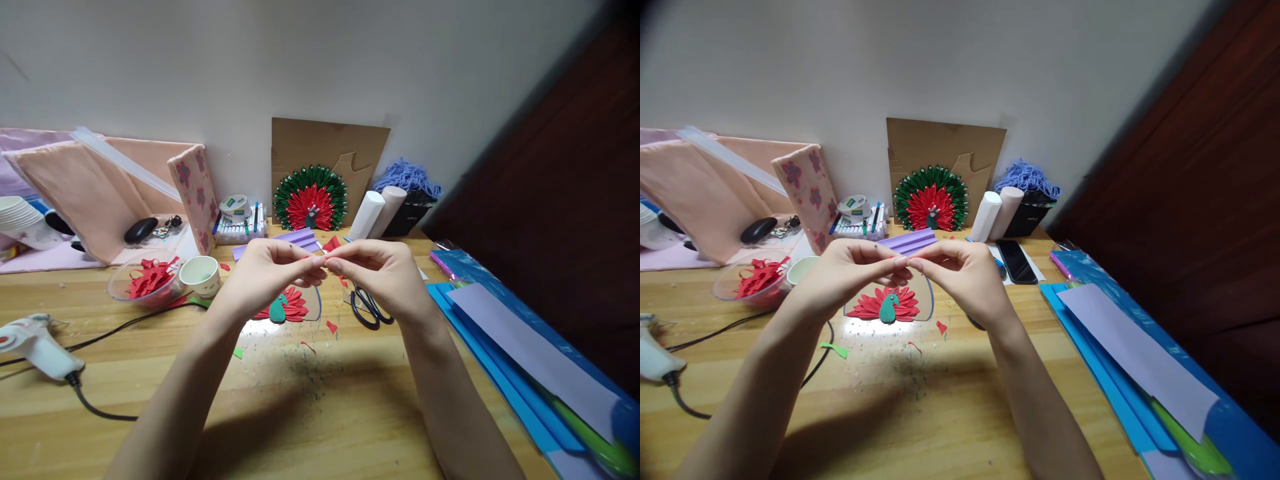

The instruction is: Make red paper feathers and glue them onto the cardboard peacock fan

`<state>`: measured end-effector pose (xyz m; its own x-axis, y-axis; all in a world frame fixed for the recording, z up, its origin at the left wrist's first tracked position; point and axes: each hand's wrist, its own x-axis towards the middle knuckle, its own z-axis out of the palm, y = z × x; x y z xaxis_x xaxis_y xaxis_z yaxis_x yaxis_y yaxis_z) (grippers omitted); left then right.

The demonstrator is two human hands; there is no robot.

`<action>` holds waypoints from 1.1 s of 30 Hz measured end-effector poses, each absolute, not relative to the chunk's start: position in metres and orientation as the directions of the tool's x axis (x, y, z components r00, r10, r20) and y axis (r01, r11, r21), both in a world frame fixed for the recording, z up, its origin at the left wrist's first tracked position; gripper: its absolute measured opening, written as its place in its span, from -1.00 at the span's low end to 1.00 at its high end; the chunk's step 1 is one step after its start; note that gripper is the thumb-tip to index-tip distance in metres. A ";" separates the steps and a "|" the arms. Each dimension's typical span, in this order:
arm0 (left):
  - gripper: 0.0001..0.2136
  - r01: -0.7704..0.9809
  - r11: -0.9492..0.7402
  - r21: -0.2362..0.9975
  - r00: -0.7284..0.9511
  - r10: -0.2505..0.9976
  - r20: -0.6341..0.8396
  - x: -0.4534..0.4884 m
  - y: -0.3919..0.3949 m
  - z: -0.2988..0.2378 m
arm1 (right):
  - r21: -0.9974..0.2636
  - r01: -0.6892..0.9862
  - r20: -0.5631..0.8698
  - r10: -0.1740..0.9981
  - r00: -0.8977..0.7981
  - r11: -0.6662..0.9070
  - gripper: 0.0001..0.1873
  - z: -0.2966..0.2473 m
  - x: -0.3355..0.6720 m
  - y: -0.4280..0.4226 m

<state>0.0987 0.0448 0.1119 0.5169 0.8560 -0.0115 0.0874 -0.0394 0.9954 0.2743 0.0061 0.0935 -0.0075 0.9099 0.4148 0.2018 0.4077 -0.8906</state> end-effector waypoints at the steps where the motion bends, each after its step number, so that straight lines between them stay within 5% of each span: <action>1: -0.79 0.091 -0.048 0.995 0.509 0.861 -0.006 0.100 0.044 0.112 | -0.905 0.181 0.388 0.921 -0.011 0.384 -0.86 0.094 0.274 0.006; 18: -0.79 0.155 -0.141 0.978 0.525 0.850 0.039 0.099 0.044 0.112 | -0.883 0.335 0.346 0.938 -0.012 0.330 -0.81 0.095 0.275 0.006; 33: -0.78 0.188 -0.303 0.934 0.567 0.810 0.148 0.099 0.042 0.110 | -0.938 0.211 0.253 0.959 -0.126 0.275 -0.84 0.102 0.275 0.004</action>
